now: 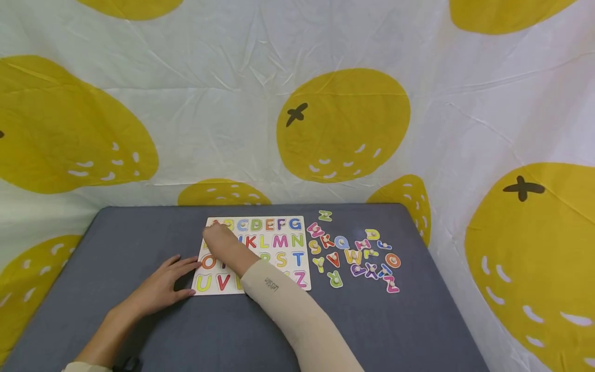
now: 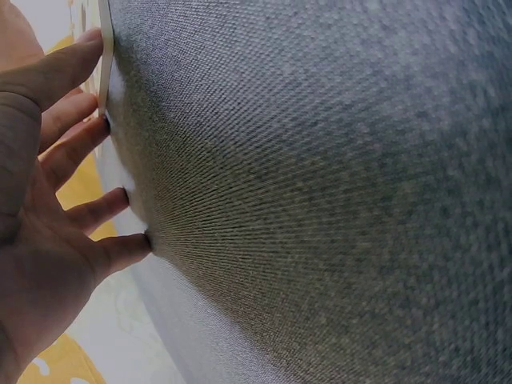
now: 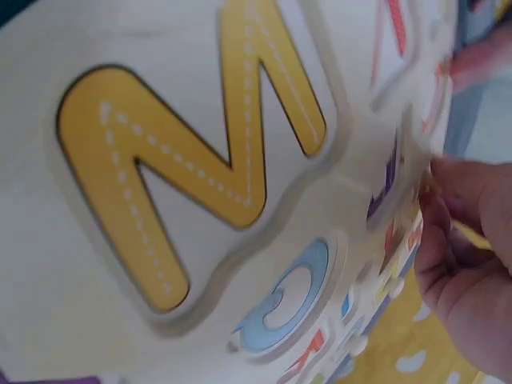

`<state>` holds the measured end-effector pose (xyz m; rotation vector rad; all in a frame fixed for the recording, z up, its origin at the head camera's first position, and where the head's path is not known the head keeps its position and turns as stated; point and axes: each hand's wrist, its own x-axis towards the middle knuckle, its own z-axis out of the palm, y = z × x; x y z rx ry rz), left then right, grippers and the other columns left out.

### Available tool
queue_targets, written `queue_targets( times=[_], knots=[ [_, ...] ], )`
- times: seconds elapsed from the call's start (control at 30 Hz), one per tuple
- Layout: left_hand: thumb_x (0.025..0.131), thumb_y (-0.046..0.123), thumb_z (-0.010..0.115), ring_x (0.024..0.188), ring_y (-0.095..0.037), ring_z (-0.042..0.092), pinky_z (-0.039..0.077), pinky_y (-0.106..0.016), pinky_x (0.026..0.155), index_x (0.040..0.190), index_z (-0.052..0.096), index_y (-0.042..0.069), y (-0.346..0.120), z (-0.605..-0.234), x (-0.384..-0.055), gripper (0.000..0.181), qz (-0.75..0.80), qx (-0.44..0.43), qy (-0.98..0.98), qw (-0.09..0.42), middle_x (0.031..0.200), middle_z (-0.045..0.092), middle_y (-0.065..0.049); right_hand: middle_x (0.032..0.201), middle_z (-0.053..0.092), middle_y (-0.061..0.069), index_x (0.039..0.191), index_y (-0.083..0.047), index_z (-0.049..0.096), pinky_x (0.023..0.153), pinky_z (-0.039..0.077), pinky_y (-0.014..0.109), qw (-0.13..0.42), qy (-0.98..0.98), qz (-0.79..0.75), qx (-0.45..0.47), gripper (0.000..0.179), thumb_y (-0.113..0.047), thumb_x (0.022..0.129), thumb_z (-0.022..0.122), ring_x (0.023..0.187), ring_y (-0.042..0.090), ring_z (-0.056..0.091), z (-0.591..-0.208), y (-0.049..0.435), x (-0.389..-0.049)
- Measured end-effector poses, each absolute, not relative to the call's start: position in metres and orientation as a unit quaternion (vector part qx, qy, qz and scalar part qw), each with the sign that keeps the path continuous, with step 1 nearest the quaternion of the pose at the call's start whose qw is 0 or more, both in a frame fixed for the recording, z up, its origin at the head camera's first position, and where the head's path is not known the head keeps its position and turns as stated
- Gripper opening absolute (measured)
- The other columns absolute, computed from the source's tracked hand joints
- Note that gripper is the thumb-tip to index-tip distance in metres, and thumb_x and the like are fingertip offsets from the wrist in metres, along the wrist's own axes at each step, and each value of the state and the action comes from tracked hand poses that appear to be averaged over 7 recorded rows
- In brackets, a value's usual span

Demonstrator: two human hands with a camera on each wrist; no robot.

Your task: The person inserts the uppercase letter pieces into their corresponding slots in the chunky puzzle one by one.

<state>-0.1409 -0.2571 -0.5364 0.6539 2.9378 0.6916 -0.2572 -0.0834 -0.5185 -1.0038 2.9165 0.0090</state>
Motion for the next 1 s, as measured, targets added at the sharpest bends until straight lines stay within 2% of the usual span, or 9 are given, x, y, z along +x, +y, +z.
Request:
queue_targets(
  times=[0.13,0.27,0.37,0.57,0.77,1.0],
  knots=[
    [0.081,0.025,0.088,0.139,-0.061,0.041,0.038,-0.073,0.107,0.141,0.063,0.008,-0.257,-0.535,-0.141,0.067,0.219,0.21,0.952,0.029,0.149,0.058,-0.015,0.123,0.07,0.004,0.132,-0.011,0.066,0.095,0.054,0.025,0.07,0.943,-0.036,-0.324,0.034,-0.027,0.102,0.066,0.115,0.016,0.067,-0.51,-0.071,-0.261],
    [0.082,0.024,0.088,0.139,-0.061,0.04,0.038,-0.074,0.107,0.142,0.063,0.008,-0.258,-0.533,-0.142,0.067,0.218,0.207,0.953,0.032,0.149,0.057,-0.015,0.124,0.07,0.004,0.132,-0.012,0.067,0.09,0.055,0.023,0.079,0.938,-0.104,-0.32,0.033,-0.025,0.103,0.066,0.109,0.014,0.067,-0.497,-0.051,-0.261],
    [0.082,0.024,0.088,0.14,-0.061,0.04,0.038,-0.074,0.106,0.142,0.063,0.009,-0.258,-0.531,-0.143,0.067,0.218,0.202,0.954,0.036,0.15,0.057,-0.015,0.12,0.069,0.004,0.129,-0.011,0.069,0.087,0.055,0.023,0.067,0.932,-0.147,-0.325,0.029,-0.023,0.102,0.067,0.102,0.014,0.066,-0.488,-0.031,-0.262],
    [0.084,0.027,0.086,0.144,-0.058,0.035,0.037,-0.075,0.107,0.145,0.06,0.011,-0.257,-0.529,-0.144,0.068,0.218,0.194,0.955,0.059,0.154,0.054,-0.013,0.115,0.069,0.007,0.123,-0.007,0.071,0.093,0.056,0.03,0.039,0.926,-0.2,-0.317,0.026,-0.019,0.1,0.07,0.106,0.019,0.065,-0.478,0.021,-0.265],
    [0.084,0.026,0.086,0.144,-0.058,0.035,0.038,-0.074,0.106,0.145,0.06,0.012,-0.256,-0.53,-0.142,0.068,0.213,0.192,0.956,0.062,0.153,0.054,-0.013,0.111,0.068,0.009,0.119,-0.004,0.072,0.089,0.058,0.038,0.013,0.933,-0.249,-0.26,0.023,-0.015,0.098,0.072,0.102,0.024,0.067,-0.476,0.082,-0.263],
    [0.084,0.027,0.086,0.144,-0.058,0.035,0.038,-0.074,0.106,0.145,0.06,0.012,-0.256,-0.528,-0.14,0.068,0.215,0.188,0.956,0.068,0.154,0.054,-0.012,0.11,0.068,0.012,0.117,-0.003,0.072,0.083,0.058,0.04,-0.008,0.946,-0.256,-0.199,0.023,-0.015,0.098,0.072,0.095,0.025,0.066,-0.476,0.161,-0.254]
  ],
)
